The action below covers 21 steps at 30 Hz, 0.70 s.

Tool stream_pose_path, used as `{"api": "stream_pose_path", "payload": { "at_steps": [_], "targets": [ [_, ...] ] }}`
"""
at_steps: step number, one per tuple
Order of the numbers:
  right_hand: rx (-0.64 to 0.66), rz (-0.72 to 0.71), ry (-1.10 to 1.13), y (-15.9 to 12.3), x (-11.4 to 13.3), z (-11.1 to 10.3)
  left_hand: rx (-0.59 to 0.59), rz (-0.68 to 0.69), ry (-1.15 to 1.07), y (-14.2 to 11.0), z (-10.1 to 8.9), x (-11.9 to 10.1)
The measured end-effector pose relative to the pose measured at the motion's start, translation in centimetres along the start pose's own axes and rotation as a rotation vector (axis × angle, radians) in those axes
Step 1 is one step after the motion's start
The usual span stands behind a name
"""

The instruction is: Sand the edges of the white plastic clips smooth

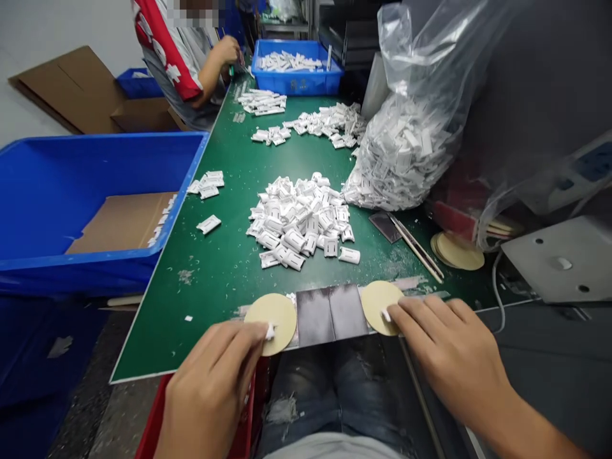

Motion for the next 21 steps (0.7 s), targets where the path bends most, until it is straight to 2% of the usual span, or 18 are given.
{"api": "stream_pose_path", "payload": {
  "at_steps": [5, 8, 10, 12, 16, 21],
  "targets": [
    [0.012, 0.052, 0.000, -1.0, 0.0, -0.4, -0.049, -0.009, 0.037, -0.8, -0.7, 0.1],
    [-0.040, 0.030, 0.153, -1.5, 1.8, -1.9, -0.001, 0.118, -0.042, -1.3, -0.8, -1.9],
    [-0.096, 0.015, 0.221, -0.8, 3.1, -2.6, -0.017, 0.149, -0.107, -0.6, -0.4, -3.5],
    [-0.119, 0.018, 0.191, 0.6, 4.1, -2.2, -0.071, 0.095, -0.144, 1.0, 0.3, -4.6],
    [-0.102, 0.009, 0.141, 2.9, 5.0, -0.5, -0.055, -0.033, -0.164, 3.8, 3.0, -5.5],
    [-0.087, -0.005, 0.096, 2.6, 5.2, 0.2, -0.056, -0.039, -0.122, 3.3, 3.4, -5.1]
  ]
}}
Point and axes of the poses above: each hand's wrist, its own y-axis towards the middle knuckle, its own z-axis out of the palm, x = y × z, the point moved 7 cm from there along y, towards the middle knuckle, and after that the axes turned 4 degrees about z, right-handed, at the moved point
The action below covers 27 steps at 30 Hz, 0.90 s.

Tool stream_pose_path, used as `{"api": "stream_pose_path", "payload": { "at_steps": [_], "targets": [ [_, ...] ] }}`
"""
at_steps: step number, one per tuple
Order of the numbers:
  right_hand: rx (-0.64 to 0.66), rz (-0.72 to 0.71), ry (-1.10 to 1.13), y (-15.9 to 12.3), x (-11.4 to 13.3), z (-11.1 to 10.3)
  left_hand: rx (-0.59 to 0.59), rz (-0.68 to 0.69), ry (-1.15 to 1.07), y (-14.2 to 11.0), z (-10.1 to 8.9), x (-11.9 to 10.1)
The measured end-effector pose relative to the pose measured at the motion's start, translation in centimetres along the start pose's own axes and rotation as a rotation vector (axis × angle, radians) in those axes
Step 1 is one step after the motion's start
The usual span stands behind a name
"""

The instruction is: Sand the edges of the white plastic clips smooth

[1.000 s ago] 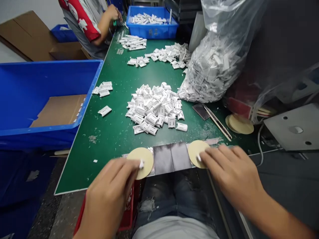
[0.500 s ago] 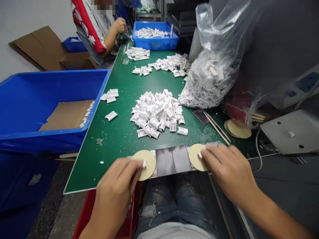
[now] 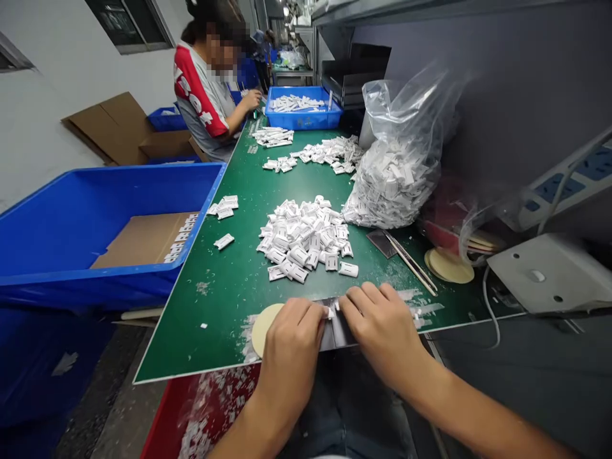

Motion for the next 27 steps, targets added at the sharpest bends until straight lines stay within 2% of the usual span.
{"api": "stream_pose_path", "payload": {
  "at_steps": [4, 7, 10, 13, 15, 17, 19, 21, 23, 27],
  "targets": [
    [-0.025, 0.003, 0.036, 0.4, 0.0, 0.0, -0.026, 0.073, 0.004, -0.4, -0.6, -0.3],
    [-0.019, 0.002, 0.025, 0.7, 0.1, 0.2, -0.034, 0.030, 0.047, -0.3, -0.7, -0.1],
    [-0.046, -0.030, 0.051, -1.4, 1.0, -0.9, 0.036, 0.057, 0.012, -1.7, -1.0, -0.1],
    [-0.076, -0.022, 0.191, -4.5, 1.3, -2.7, 0.158, 0.124, -0.248, -3.8, -1.6, -0.4],
    [-0.035, 0.013, 0.314, -5.1, 0.8, -3.1, 0.152, 0.061, -0.410, -4.0, -2.3, 0.0],
    [0.012, 0.097, 0.475, -4.0, -0.1, -2.9, 0.084, -0.072, -0.499, -2.9, -2.7, 0.8],
    [-0.002, 0.255, 0.661, -2.1, -1.5, -2.3, 0.029, -0.214, -0.567, -1.2, -2.3, 1.6],
    [-0.036, 0.422, 0.753, -0.7, -2.5, -1.3, 0.009, -0.310, -0.613, 0.2, -1.3, 2.0],
    [-0.048, 0.478, 0.703, -0.4, -2.6, -0.3, 0.007, -0.292, -0.540, 0.6, -0.4, 2.1],
    [-0.122, 0.352, 0.451, -2.0, -1.5, 0.2, -0.064, -0.049, -0.162, -0.7, -0.3, 1.4]
  ]
}}
Point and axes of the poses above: each hand's wrist, its own y-axis towards the middle knuckle, its own z-axis out of the palm, x = y × z, the point moved 7 cm from there along y, towards the middle knuckle, and after that the axes turned 4 degrees about z, right-handed, at the moved point
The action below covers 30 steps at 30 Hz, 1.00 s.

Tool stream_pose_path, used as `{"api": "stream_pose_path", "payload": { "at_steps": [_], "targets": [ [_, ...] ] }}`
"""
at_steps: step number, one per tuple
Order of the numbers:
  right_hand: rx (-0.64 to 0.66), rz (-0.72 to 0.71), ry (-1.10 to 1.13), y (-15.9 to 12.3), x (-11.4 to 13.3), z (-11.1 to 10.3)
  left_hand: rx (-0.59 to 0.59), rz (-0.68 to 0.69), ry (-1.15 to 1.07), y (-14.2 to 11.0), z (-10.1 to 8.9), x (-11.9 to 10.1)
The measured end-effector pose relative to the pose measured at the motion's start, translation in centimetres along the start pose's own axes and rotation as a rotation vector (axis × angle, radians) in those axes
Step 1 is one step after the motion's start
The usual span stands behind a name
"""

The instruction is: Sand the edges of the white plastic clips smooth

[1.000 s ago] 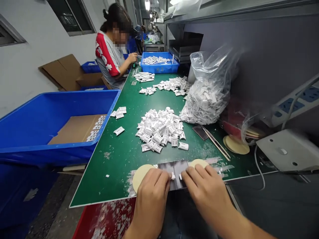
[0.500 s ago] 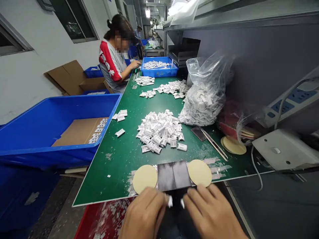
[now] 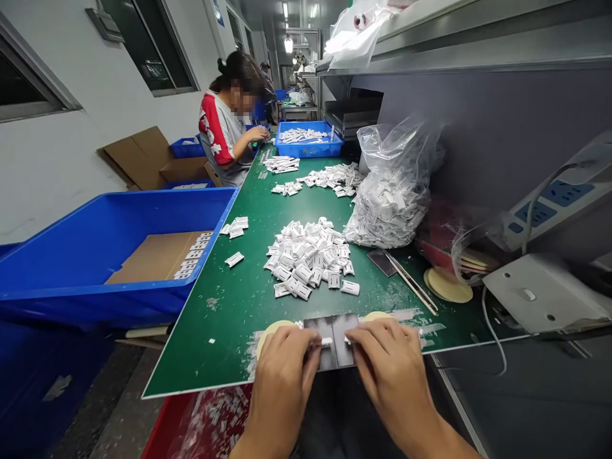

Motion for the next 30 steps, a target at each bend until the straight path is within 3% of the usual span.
{"api": "stream_pose_path", "payload": {
  "at_steps": [3, 8, 14, 18, 19, 21, 22, 24, 26, 30],
  "targets": [
    [-0.051, -0.104, -0.136, -0.7, 0.3, -0.3, 0.003, 0.123, 0.092, -0.5, -0.1, -0.6],
    [0.021, -0.162, -0.286, 0.6, 0.8, 0.6, 0.041, 0.115, 0.121, 0.7, 0.0, -0.9],
    [0.058, -0.190, -0.233, 0.6, 1.2, 1.1, 0.022, 0.140, 0.125, 0.7, 0.0, -1.6],
    [0.087, -0.198, -0.170, -1.0, 1.0, -0.3, 0.114, 0.181, 0.102, -1.1, -1.3, -1.5],
    [0.083, -0.209, -0.125, -1.5, 0.8, -1.0, 0.127, 0.228, 0.087, -1.7, -1.9, -1.4],
    [0.048, -0.186, -0.086, -1.9, -0.1, -2.5, 0.044, 0.256, 0.124, -2.6, -3.8, -0.5],
    [-0.007, -0.168, -0.101, -1.8, -0.8, -3.3, -0.018, 0.234, 0.156, -2.7, -4.6, 0.2],
    [0.012, -0.077, -0.203, -1.1, -2.6, -3.6, -0.082, 0.153, 0.196, -2.4, -5.5, 1.7],
    [0.068, -0.048, -0.228, -0.4, -3.8, -3.1, -0.066, 0.102, 0.201, -1.9, -5.2, 2.7],
    [0.089, -0.032, -0.259, 0.1, -4.8, -2.4, -0.023, 0.127, 0.198, -1.2, -4.2, 3.1]
  ]
}}
Point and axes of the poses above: each hand's wrist, its own y-axis towards the middle knuckle, its own z-axis out of the palm, x = y × z, the point moved 7 cm from there along y, towards the middle knuckle, and after that the axes turned 4 degrees about z, right-handed, at the moved point
